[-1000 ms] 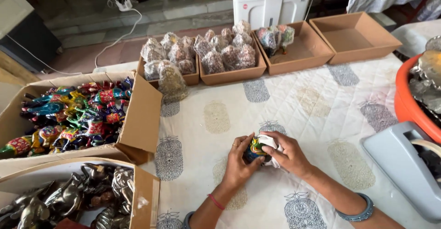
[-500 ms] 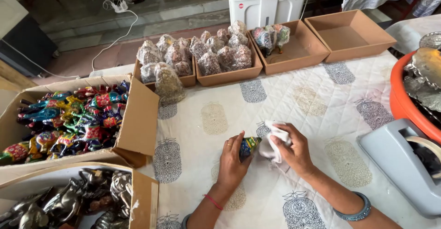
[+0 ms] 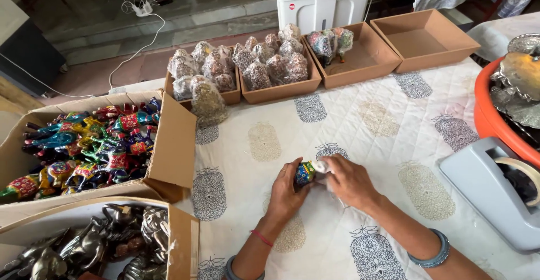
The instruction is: Cleaning and preparing small decorative animal figurines for packaging.
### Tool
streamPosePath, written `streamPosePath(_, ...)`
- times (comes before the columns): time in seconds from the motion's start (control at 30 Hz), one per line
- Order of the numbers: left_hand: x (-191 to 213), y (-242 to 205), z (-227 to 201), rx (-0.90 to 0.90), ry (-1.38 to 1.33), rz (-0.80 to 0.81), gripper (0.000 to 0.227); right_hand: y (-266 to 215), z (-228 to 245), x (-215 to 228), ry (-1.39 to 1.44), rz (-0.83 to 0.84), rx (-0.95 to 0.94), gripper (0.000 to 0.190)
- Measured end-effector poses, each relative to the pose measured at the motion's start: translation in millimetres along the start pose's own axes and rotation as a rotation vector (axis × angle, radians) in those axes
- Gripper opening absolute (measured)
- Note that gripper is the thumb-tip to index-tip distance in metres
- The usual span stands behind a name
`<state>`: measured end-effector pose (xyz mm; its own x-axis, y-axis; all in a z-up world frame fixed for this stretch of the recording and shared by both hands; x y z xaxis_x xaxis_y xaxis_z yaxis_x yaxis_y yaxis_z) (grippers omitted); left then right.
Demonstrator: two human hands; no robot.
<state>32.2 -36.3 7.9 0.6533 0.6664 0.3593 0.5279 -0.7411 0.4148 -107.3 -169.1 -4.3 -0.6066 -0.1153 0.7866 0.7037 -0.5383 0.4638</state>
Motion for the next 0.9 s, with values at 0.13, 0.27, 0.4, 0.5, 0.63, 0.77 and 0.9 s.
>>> streamPosePath(0.13,1,1,2,0.022,0.004,-0.003,0.075,-5,-38,16,0.058,-0.175,-0.121,0.029)
streamPosePath(0.27,4,1,4,0.044,-0.007,0.034,0.077,0,-46,49,-0.237,-0.111,-0.272,0.039)
streamPosePath(0.4,0,-2,6,0.010,0.009,0.013,0.078,10,-26,79,-0.420,-0.040,-0.202,0.068)
streamPosePath(0.5,-1,-1,7,0.012,0.053,-0.014,0.082,10,-3,88,-0.457,-0.279,-0.063,0.059)
streamPosePath(0.63,0,-3,10,0.028,0.031,-0.038,0.088,-1,17,56,-0.119,-0.370,0.189,0.052)
streamPosePath(0.77,13,-4,-2,0.053,0.094,-0.001,0.095,8,48,25,0.170,-0.135,0.252,0.066)
streamPosePath(0.9,44,-33,-36,-0.085,0.267,-0.050,0.081,16,52,0,0.151,-0.038,0.195,0.076)
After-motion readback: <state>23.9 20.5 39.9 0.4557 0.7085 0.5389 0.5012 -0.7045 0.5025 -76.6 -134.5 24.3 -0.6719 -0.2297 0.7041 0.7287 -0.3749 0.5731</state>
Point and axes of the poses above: each hand's wrist, its own y-axis towards the middle knuckle, its own x-axis out of the back of the hand, z = x × y, the point moved 4 cm from there along y, towards the middle knuckle, and after that the axes turned 10 degrees about -z, right-handed, at the moved point
